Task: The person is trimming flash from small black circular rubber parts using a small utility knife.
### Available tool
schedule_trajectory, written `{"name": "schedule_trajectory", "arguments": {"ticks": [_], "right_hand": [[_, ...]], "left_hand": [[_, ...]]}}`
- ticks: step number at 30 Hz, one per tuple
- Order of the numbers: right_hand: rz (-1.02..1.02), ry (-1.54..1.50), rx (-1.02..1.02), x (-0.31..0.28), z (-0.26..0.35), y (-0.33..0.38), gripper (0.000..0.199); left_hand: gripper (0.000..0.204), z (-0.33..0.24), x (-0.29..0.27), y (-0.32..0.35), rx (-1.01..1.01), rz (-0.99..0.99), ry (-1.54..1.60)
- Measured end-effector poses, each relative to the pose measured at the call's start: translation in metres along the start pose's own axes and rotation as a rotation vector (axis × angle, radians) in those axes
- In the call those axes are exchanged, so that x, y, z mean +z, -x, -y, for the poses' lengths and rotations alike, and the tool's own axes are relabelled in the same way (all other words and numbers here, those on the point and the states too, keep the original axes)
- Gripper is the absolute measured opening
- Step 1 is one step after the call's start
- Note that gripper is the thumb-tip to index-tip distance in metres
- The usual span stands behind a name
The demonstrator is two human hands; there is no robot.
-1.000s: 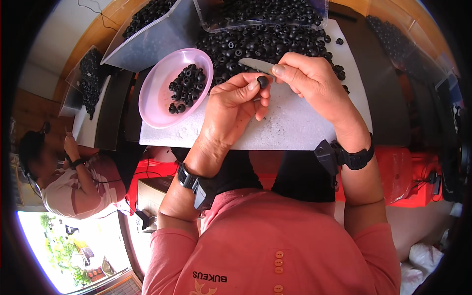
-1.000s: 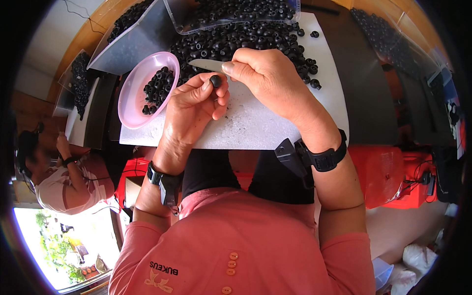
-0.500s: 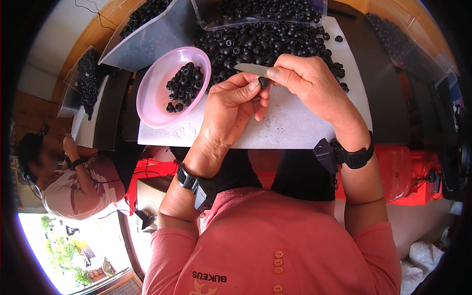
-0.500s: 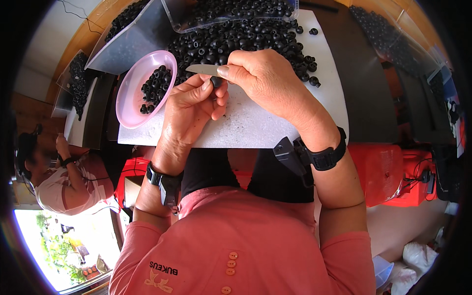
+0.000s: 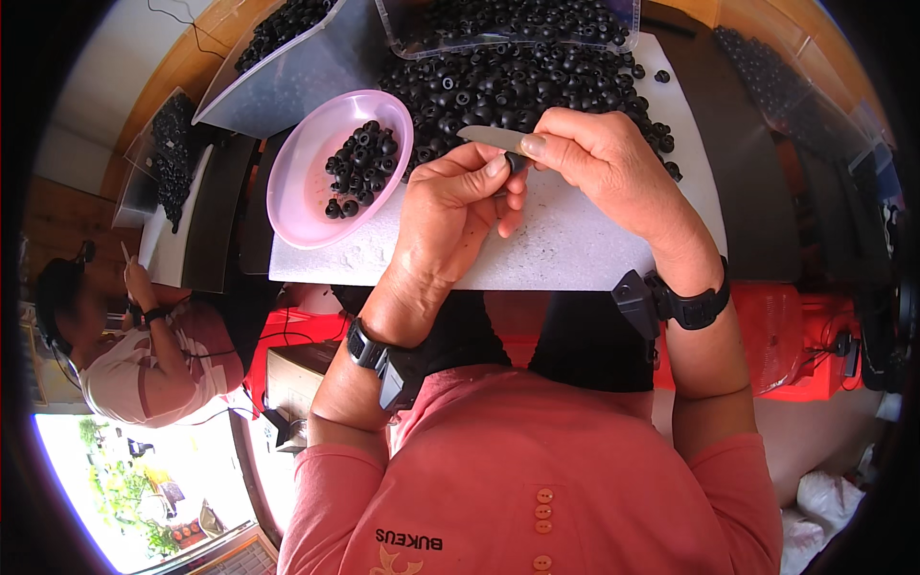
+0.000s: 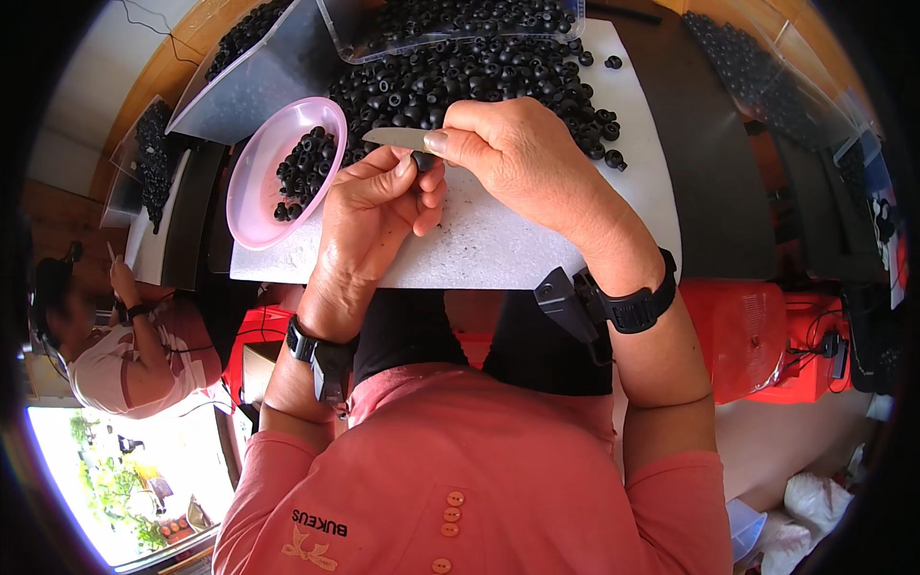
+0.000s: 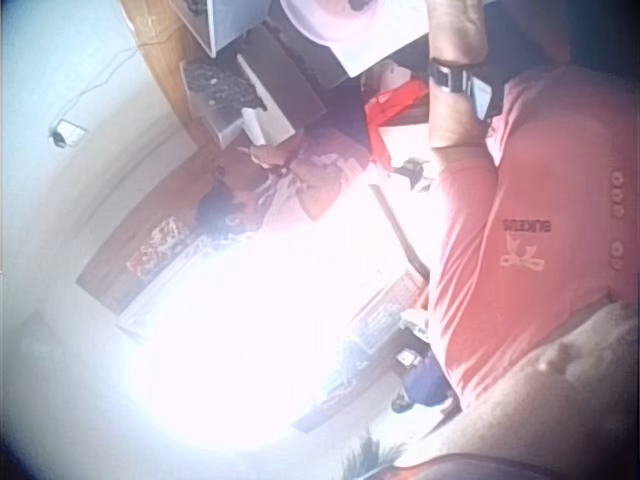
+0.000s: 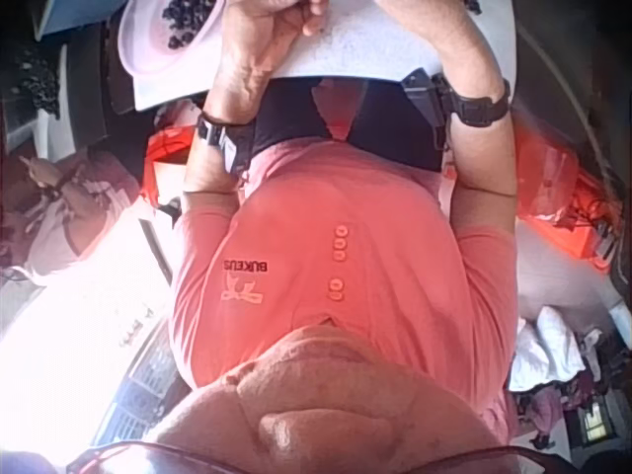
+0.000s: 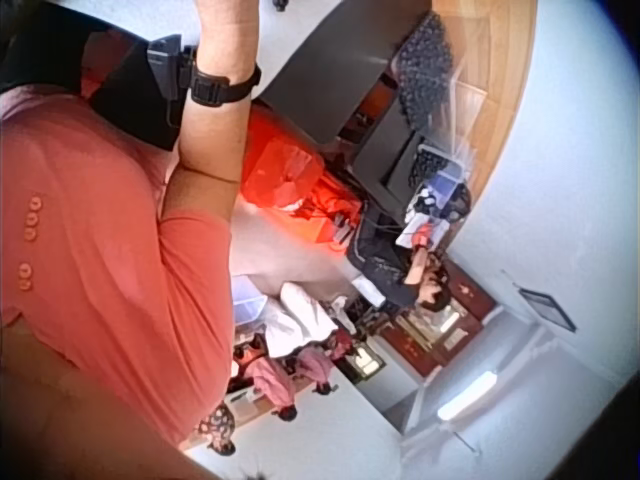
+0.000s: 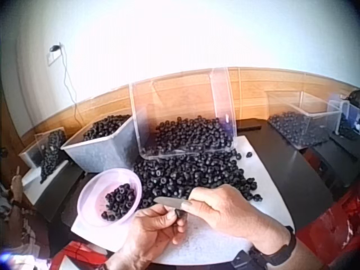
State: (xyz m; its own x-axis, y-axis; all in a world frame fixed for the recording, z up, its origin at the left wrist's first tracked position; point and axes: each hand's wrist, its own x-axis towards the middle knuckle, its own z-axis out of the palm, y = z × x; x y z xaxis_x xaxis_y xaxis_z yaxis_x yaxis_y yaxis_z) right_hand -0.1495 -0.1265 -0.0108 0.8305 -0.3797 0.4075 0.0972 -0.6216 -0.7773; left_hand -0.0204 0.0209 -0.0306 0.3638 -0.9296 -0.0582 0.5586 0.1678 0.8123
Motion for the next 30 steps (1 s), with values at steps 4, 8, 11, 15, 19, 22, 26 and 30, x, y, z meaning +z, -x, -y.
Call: {"name": "schedule_trajectory", "arguments": {"ticks": [4,8,11,15,19,22,26,30], "right_hand": [[0.001,-0.035,-0.039,0.000,0.000,0.000,0.029],[0.073,-0.047,0.050,-0.005,0.009,0.001,0.028],[0.128,-0.042,0.090,-0.010,0.011,0.000,0.027],[0.155,-0.055,0.057,-0.012,0.011,0.000,0.026],[0.201,-0.037,-0.145,0.004,0.004,0.005,0.026],[0.044,-0.234,0.078,-0.010,0.005,0.001,0.026],[-0.036,-0.229,0.187,-0.011,0.004,-0.002,0.028],[-0.004,-0.149,0.100,-0.005,0.008,-0.001,0.028]], "left_hand": [[0.018,0.002,-0.003,-0.001,-0.006,0.019,0.065],[0.020,0.004,-0.003,0.000,-0.022,0.019,0.097],[0.020,0.004,-0.005,0.000,-0.030,0.036,0.112],[0.021,0.004,-0.004,0.000,-0.046,0.029,0.112],[0.022,0.003,-0.012,-0.006,0.030,0.045,0.158],[0.023,0.002,-0.010,-0.008,-0.004,0.115,0.217],[0.023,0.005,-0.010,-0.008,-0.018,0.114,0.233],[0.023,0.007,-0.010,-0.008,-0.003,0.108,0.201]]}}
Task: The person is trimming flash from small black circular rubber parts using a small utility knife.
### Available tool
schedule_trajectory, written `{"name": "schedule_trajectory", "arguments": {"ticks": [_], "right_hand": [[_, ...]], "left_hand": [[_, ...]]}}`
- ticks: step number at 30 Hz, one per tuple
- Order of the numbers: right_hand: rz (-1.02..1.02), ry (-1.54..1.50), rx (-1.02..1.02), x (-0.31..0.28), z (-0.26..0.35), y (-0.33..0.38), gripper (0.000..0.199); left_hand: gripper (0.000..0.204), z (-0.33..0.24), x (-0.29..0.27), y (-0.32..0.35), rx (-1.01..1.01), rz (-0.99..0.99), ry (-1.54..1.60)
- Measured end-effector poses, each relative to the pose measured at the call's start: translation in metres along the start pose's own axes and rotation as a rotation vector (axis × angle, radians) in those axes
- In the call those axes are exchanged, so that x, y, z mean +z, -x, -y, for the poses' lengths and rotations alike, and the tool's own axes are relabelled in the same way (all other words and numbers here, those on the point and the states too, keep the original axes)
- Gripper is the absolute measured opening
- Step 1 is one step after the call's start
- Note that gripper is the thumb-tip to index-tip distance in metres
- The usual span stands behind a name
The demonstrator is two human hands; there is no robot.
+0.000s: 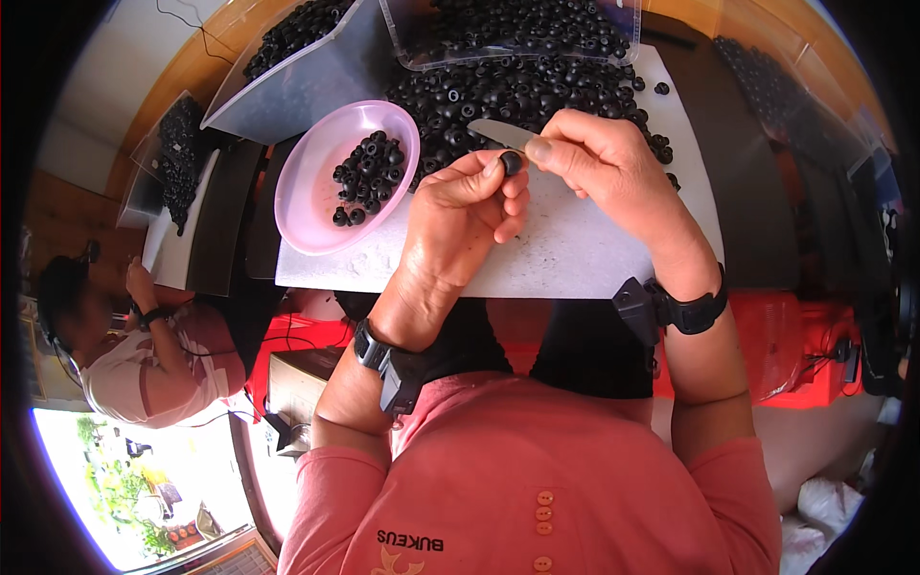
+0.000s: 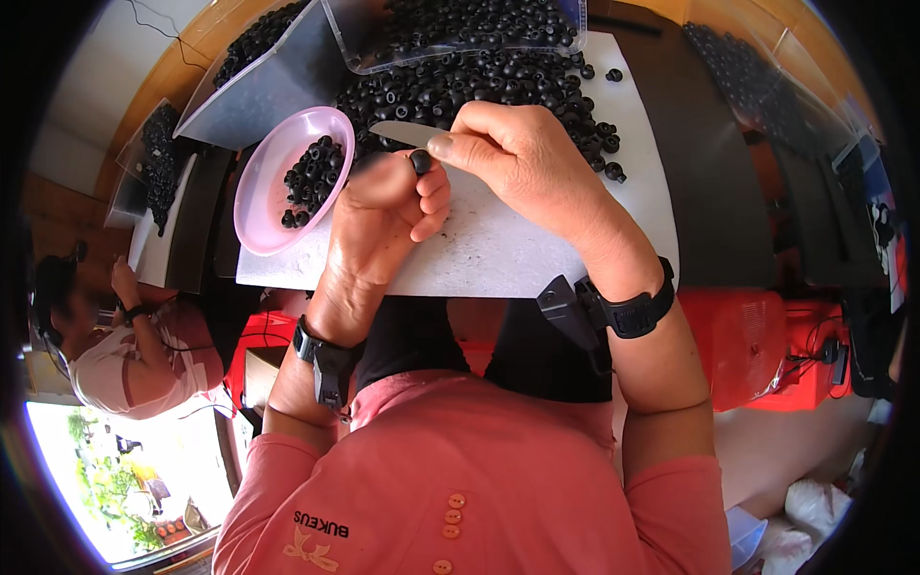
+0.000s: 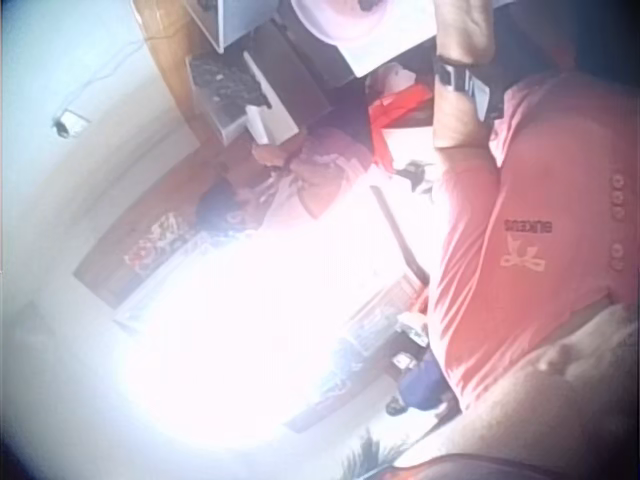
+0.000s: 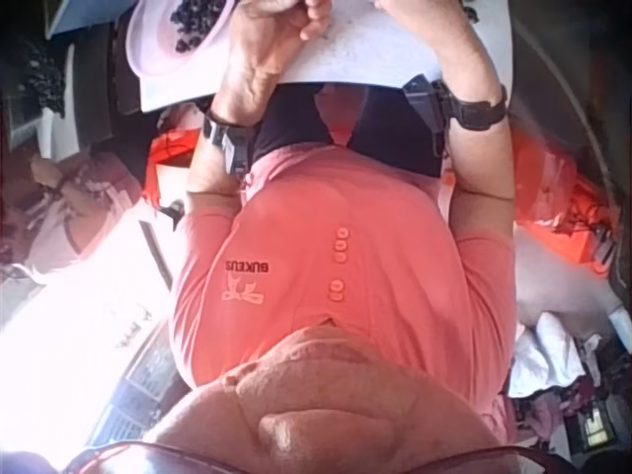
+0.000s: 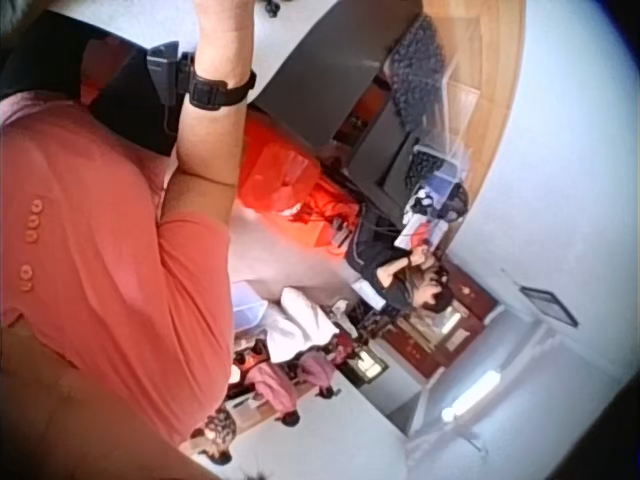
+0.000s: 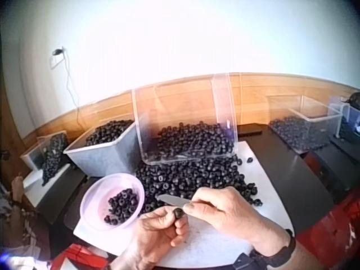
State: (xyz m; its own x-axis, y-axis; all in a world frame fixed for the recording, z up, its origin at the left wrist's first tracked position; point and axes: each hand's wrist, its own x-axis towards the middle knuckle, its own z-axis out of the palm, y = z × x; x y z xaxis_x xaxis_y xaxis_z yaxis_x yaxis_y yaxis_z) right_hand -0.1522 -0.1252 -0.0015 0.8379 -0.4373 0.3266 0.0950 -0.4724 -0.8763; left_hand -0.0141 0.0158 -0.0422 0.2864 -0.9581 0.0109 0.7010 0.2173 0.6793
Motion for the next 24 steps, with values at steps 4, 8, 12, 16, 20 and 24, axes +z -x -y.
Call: {"name": "schedule_trajectory", "arguments": {"ticks": [4,8,12,16,20,24], "right_hand": [[0.017,-0.022,-0.024,0.002,0.003,0.001,0.029],[0.000,-0.029,0.008,0.000,0.002,0.000,0.027],[-0.091,0.019,0.038,-0.004,-0.003,0.000,0.028],[-0.292,-0.061,0.020,-0.008,0.002,-0.001,0.030],[-0.276,-0.133,-0.001,-0.008,0.006,0.000,0.031],[-0.111,-0.068,-0.086,-0.001,0.007,0.003,0.029]], "left_hand": [[0.022,0.002,0.001,-0.001,-0.006,0.015,-0.028],[0.020,0.003,0.014,0.003,0.021,-0.033,-0.092],[0.019,-0.016,0.023,0.014,0.090,-0.126,-0.296],[0.013,-0.068,0.019,0.034,0.501,-0.374,-0.800],[0.016,-0.092,0.007,0.043,0.438,-0.343,-0.788],[0.020,-0.060,0.020,0.039,0.231,-0.211,-0.550]]}}
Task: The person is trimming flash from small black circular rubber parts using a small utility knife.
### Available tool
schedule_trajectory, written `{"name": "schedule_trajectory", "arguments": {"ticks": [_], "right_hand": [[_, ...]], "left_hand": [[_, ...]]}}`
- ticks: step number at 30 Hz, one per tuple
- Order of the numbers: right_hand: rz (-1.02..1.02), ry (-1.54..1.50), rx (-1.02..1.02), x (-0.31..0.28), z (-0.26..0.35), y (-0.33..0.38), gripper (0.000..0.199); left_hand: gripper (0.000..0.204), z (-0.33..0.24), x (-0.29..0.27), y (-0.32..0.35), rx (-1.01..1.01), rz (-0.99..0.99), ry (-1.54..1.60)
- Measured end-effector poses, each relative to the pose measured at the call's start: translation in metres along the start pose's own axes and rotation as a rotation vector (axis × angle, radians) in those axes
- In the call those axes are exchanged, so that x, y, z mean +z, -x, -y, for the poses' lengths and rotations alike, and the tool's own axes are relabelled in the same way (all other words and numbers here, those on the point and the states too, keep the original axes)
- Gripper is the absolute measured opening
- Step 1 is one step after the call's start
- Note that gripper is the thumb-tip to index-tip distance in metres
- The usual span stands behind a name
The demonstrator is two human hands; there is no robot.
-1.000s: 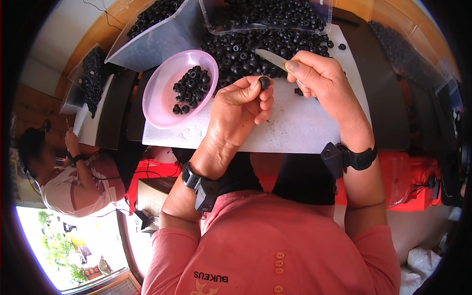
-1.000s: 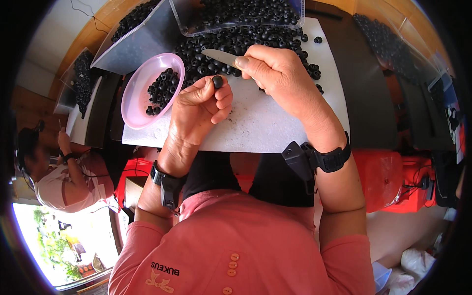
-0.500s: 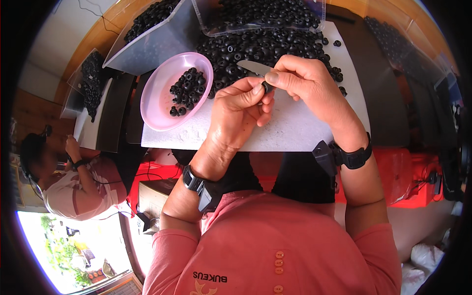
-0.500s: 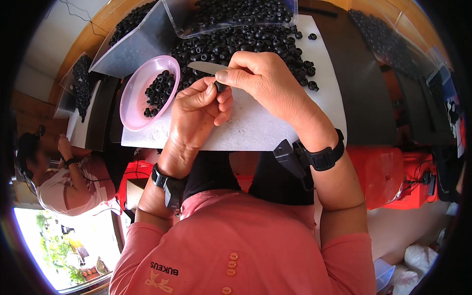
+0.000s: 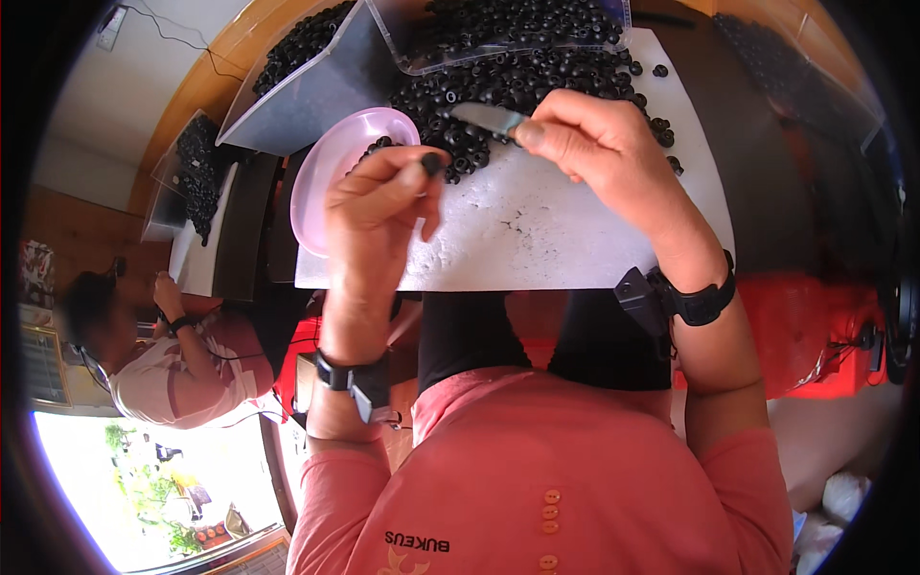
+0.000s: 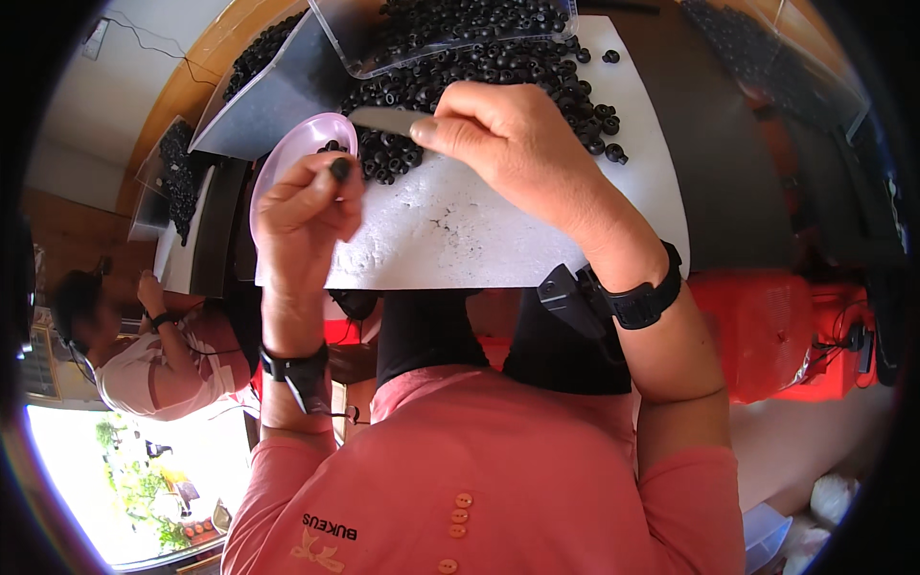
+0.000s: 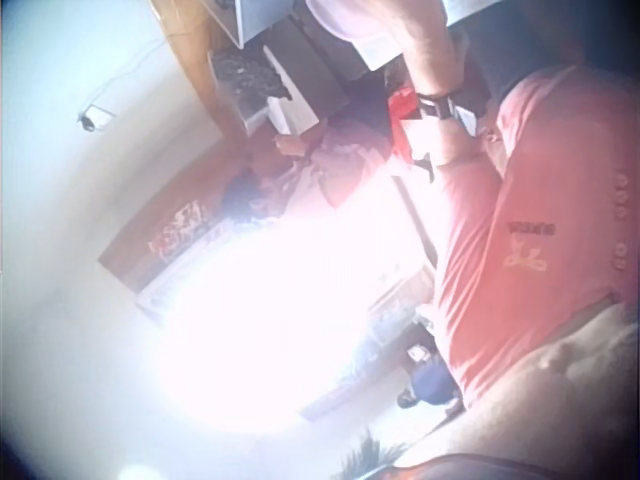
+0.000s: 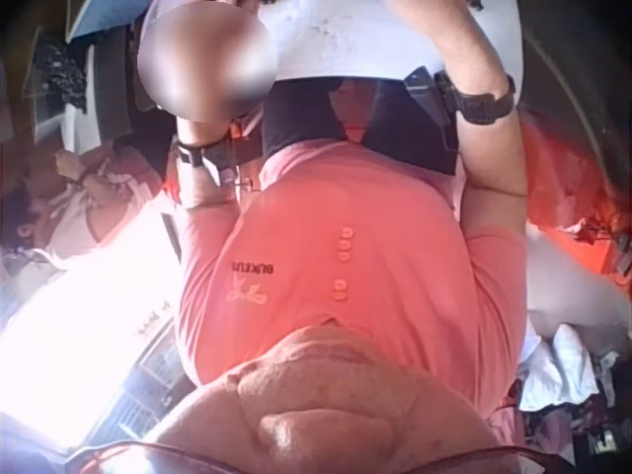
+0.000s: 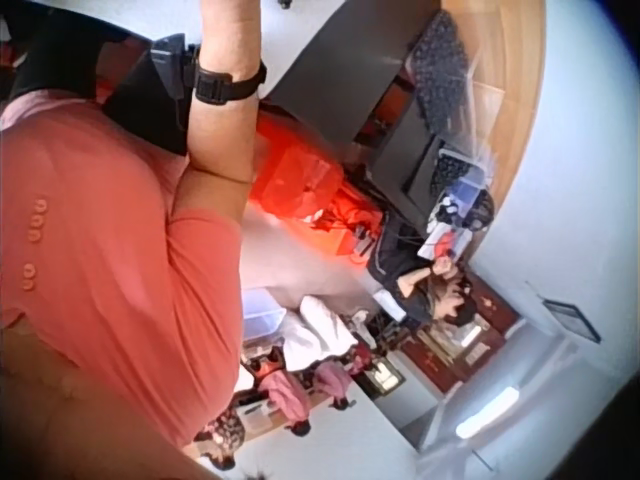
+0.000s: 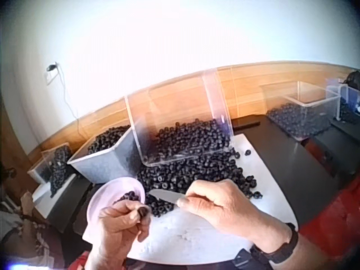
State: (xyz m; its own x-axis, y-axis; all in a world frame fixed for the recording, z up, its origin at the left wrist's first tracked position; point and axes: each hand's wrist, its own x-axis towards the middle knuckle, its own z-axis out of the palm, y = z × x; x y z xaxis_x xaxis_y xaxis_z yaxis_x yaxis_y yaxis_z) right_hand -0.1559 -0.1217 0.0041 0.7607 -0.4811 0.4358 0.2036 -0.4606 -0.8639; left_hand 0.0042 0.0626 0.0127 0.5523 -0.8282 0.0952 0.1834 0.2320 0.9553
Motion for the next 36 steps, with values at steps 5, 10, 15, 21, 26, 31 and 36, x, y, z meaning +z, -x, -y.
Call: {"name": "schedule_trajectory", "arguments": {"ticks": [5,10,15,21,26,31,36], "right_hand": [[0.083,0.091,0.048,0.000,0.000,0.000,0.032],[0.118,0.105,0.074,0.002,-0.005,0.001,0.034],[0.118,0.111,0.023,0.004,-0.011,0.001,0.033],[0.146,0.134,0.072,0.003,-0.003,0.001,0.031],[0.144,0.124,0.096,0.003,-0.002,0.001,0.030],[0.167,0.153,0.105,0.002,0.001,0.001,0.030],[0.173,0.150,0.050,0.002,0.000,0.002,0.028]], "left_hand": [[0.023,0.030,0.023,-0.008,-0.201,0.136,0.214],[0.024,0.041,0.024,-0.014,-0.265,0.181,0.256],[0.024,0.048,0.022,-0.016,-0.257,0.220,0.324],[0.023,0.054,0.021,-0.018,-0.285,0.201,0.401],[0.024,0.056,0.020,-0.018,-0.277,0.246,0.404],[0.025,0.056,0.022,-0.017,-0.280,0.230,0.418],[0.025,0.057,0.020,-0.016,-0.302,0.243,0.437]]}}
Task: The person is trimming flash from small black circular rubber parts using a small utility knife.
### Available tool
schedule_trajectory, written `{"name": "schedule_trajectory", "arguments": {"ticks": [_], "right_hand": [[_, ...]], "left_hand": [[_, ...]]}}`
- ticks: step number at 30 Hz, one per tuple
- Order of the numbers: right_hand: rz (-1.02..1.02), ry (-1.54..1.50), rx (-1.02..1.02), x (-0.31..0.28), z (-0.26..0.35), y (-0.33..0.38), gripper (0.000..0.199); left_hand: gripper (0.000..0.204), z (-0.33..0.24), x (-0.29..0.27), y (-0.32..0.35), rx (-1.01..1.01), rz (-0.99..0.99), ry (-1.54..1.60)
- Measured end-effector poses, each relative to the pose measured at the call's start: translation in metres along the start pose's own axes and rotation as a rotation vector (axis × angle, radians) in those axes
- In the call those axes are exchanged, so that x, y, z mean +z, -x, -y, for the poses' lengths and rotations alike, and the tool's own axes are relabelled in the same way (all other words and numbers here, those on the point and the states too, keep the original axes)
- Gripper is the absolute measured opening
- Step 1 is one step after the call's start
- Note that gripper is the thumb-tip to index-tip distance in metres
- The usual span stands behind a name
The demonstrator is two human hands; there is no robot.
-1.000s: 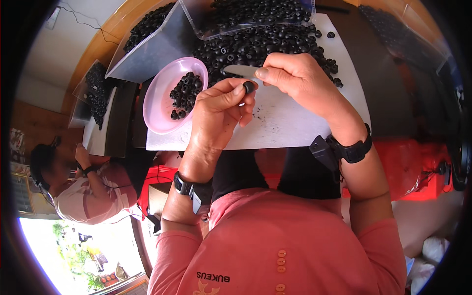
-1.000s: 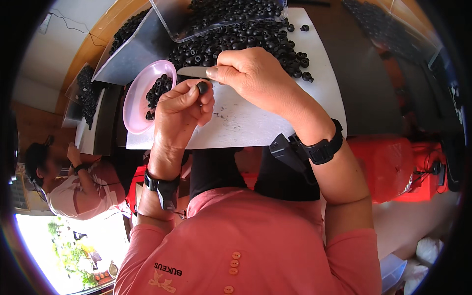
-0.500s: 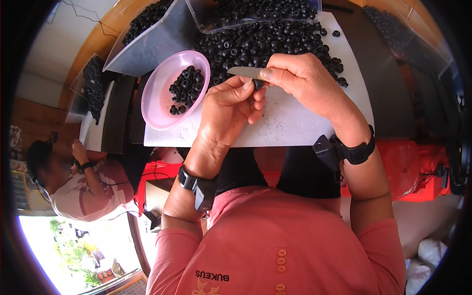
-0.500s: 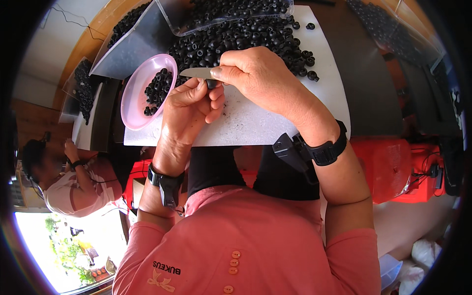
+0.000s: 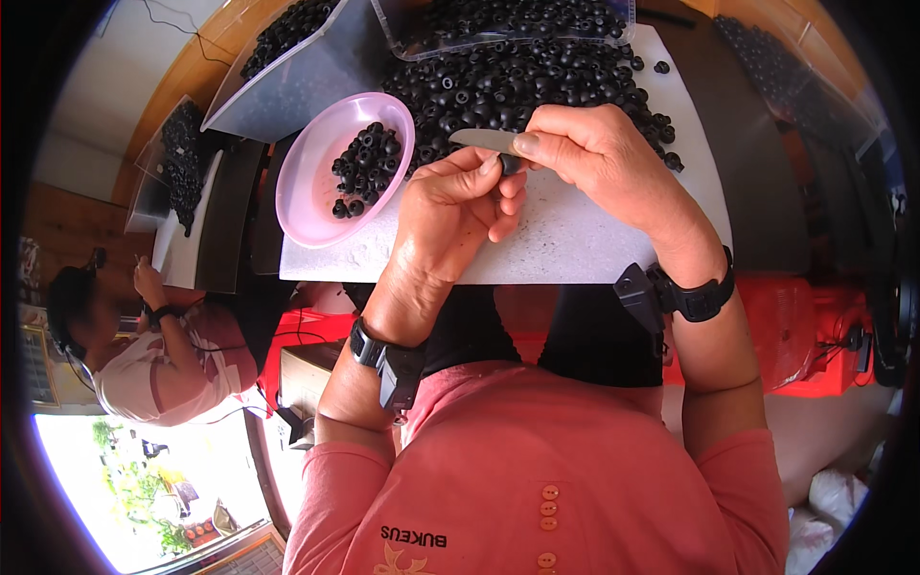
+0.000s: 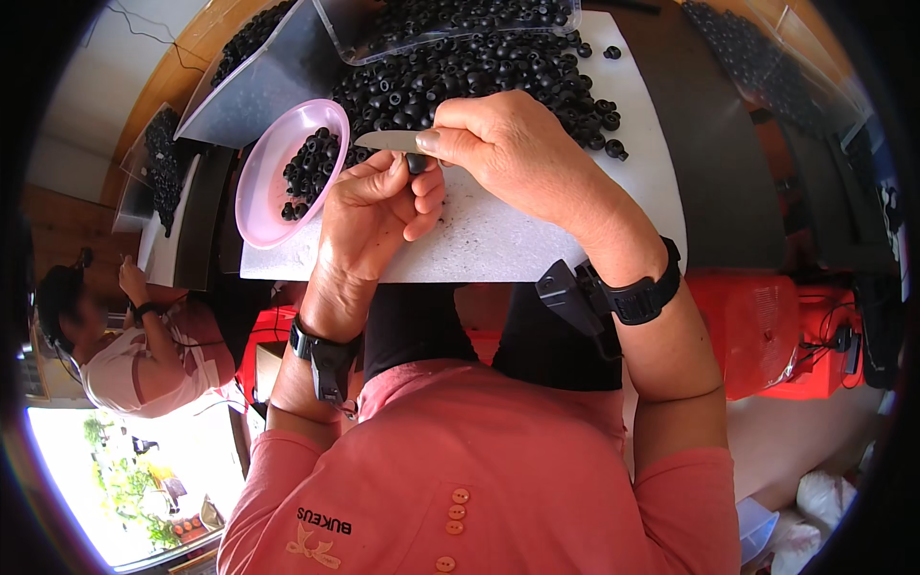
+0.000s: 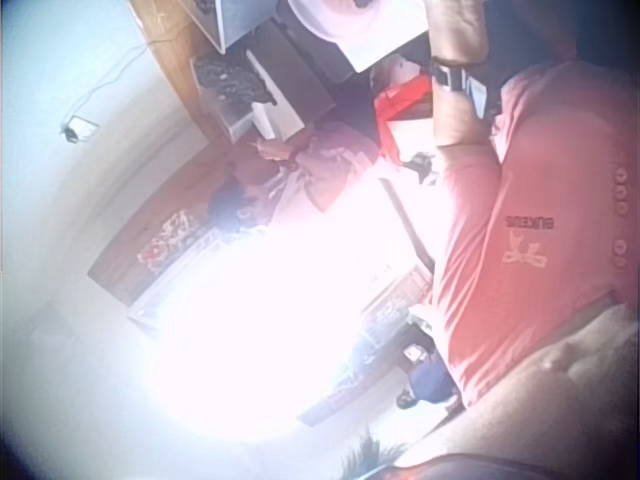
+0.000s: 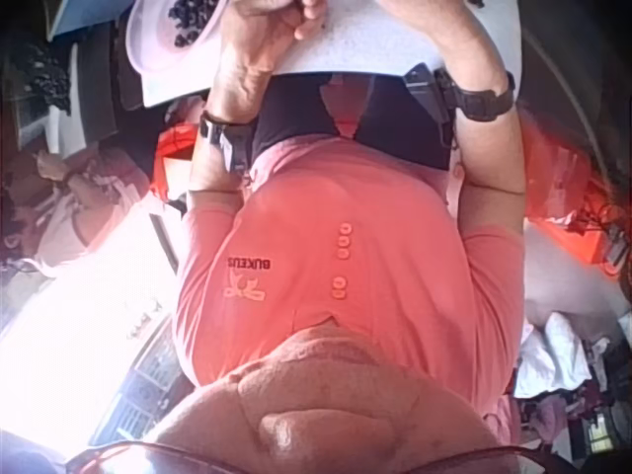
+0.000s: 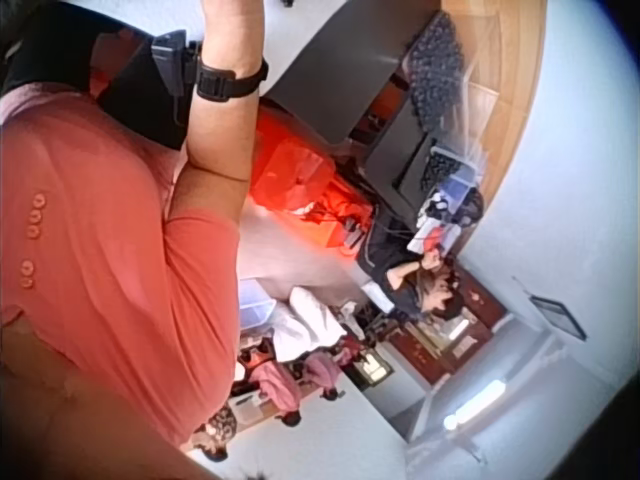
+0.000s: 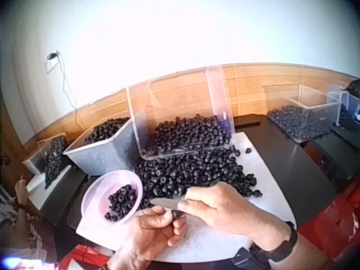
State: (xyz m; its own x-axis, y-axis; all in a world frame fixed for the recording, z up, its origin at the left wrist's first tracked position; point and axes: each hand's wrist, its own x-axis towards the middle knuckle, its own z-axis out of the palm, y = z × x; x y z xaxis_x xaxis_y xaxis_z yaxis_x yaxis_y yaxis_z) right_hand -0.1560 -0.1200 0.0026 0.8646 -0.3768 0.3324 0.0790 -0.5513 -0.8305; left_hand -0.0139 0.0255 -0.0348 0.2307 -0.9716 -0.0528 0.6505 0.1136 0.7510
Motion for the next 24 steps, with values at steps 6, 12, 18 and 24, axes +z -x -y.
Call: {"name": "schedule_trajectory", "arguments": {"ticks": [6,12,18,24], "right_hand": [[0.021,0.014,-0.050,-0.001,-0.004,0.000,0.026],[0.045,0.028,-0.071,-0.002,-0.004,0.001,0.026],[0.060,0.059,-0.067,-0.004,-0.003,0.000,0.026],[0.064,-0.051,-0.097,0.001,-0.005,0.002,0.026]], "left_hand": [[0.025,0.002,-0.003,-0.001,-0.005,0.018,0.048],[0.025,0.003,-0.005,-0.001,-0.007,0.018,0.049],[0.025,0.005,-0.005,-0.001,-0.026,0.013,0.109],[0.023,0.000,0.007,-0.001,0.043,-0.081,0.148]]}}
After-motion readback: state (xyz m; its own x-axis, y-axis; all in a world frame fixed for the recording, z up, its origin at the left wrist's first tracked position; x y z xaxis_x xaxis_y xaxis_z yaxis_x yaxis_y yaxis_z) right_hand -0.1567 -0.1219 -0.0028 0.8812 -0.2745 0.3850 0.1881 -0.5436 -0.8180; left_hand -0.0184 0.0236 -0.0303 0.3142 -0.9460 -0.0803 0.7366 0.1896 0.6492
